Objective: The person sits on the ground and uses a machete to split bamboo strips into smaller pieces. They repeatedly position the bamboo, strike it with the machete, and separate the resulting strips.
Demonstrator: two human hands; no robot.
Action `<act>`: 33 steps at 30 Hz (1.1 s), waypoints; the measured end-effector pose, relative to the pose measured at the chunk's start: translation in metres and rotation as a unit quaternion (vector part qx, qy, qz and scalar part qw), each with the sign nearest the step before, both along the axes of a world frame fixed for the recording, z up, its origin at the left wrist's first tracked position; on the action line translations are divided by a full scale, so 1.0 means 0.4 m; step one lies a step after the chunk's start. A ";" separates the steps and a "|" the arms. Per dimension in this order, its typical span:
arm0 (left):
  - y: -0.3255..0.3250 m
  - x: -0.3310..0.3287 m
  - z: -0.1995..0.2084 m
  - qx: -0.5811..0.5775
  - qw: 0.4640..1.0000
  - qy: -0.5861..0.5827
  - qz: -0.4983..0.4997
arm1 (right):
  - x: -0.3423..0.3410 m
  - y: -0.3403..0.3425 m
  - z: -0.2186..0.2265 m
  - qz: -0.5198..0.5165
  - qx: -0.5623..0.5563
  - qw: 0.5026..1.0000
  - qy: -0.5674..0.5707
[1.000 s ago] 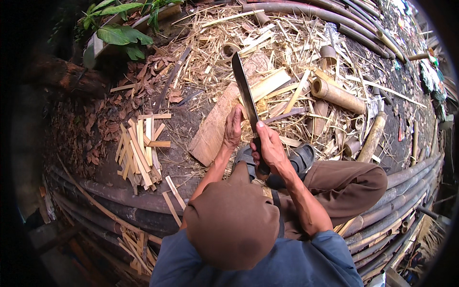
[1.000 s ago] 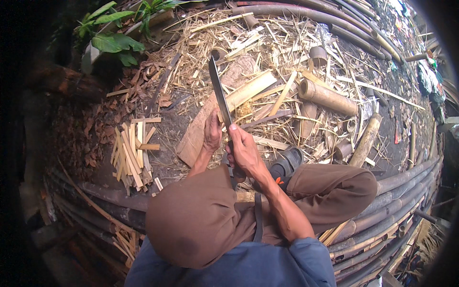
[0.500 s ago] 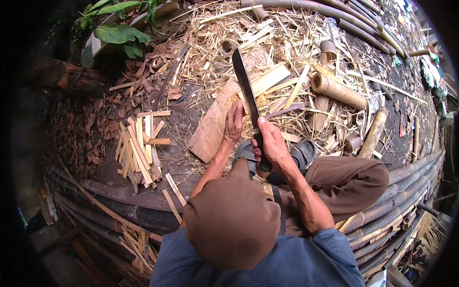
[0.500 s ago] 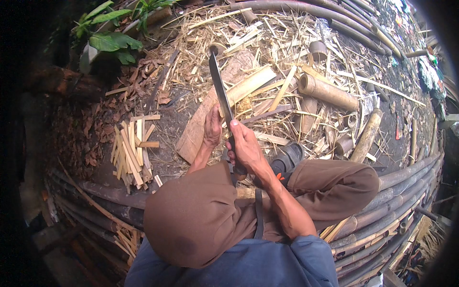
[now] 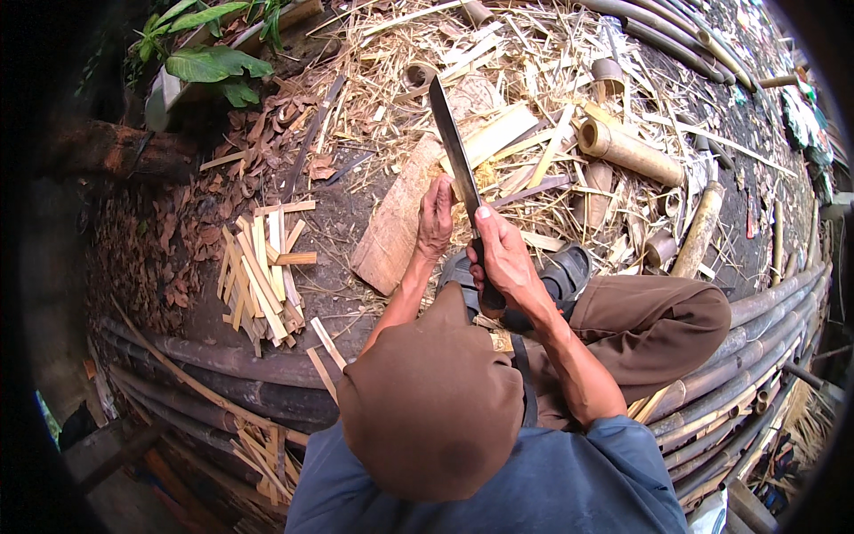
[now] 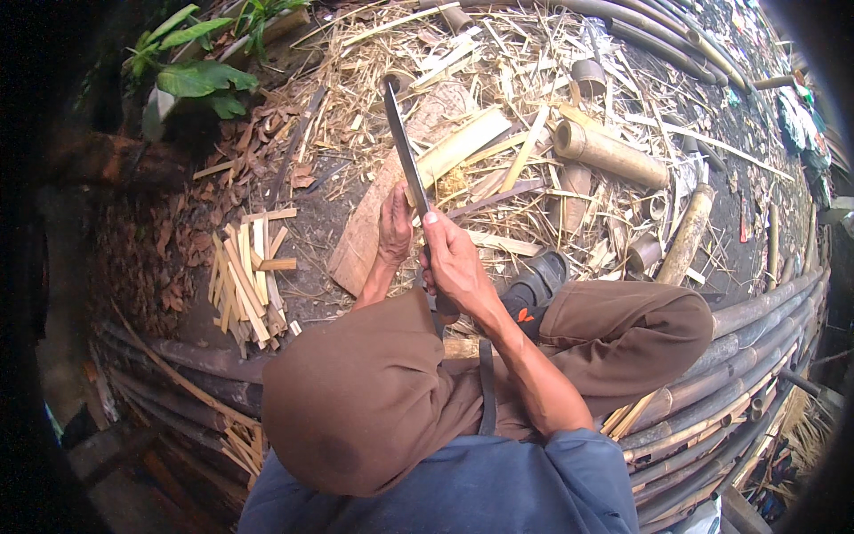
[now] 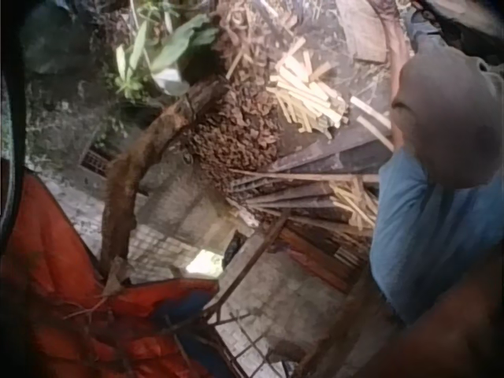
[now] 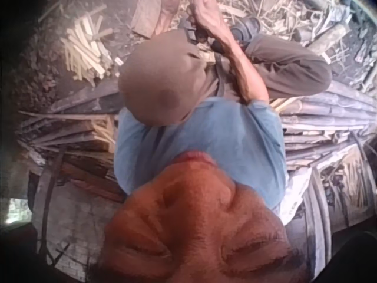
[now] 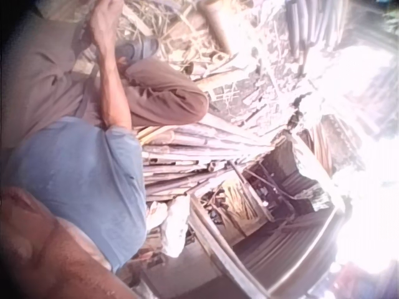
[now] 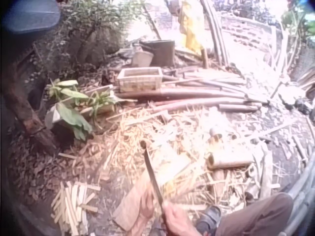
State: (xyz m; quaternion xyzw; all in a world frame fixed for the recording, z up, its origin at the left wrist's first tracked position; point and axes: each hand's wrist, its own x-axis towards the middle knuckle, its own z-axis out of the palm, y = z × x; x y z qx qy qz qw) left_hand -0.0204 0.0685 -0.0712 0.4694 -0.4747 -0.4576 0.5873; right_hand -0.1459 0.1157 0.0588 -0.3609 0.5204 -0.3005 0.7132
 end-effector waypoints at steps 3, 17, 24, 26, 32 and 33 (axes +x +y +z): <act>0.002 0.013 0.005 -0.024 0.998 -0.063 0.008 | 0.003 0.001 -0.008 0.017 -0.064 0.997 0.044; -0.029 0.024 -0.008 -0.023 0.996 -0.073 0.047 | 0.048 -0.033 -0.074 -0.011 -0.309 0.936 0.169; -0.025 0.028 0.033 -0.052 0.997 -0.042 0.047 | 0.056 -0.036 -0.047 0.004 -0.274 0.947 0.168; -0.028 0.033 -0.002 -0.031 0.996 -0.046 0.076 | 0.062 -0.032 -0.053 -0.013 -0.357 0.919 0.168; -0.008 0.092 0.014 -0.016 0.986 -0.108 0.125 | 0.074 -0.050 -0.052 0.038 -0.302 0.936 0.177; 0.011 0.107 -0.042 0.028 0.980 -0.121 0.154 | 0.079 -0.053 -0.047 0.044 -0.289 0.939 0.179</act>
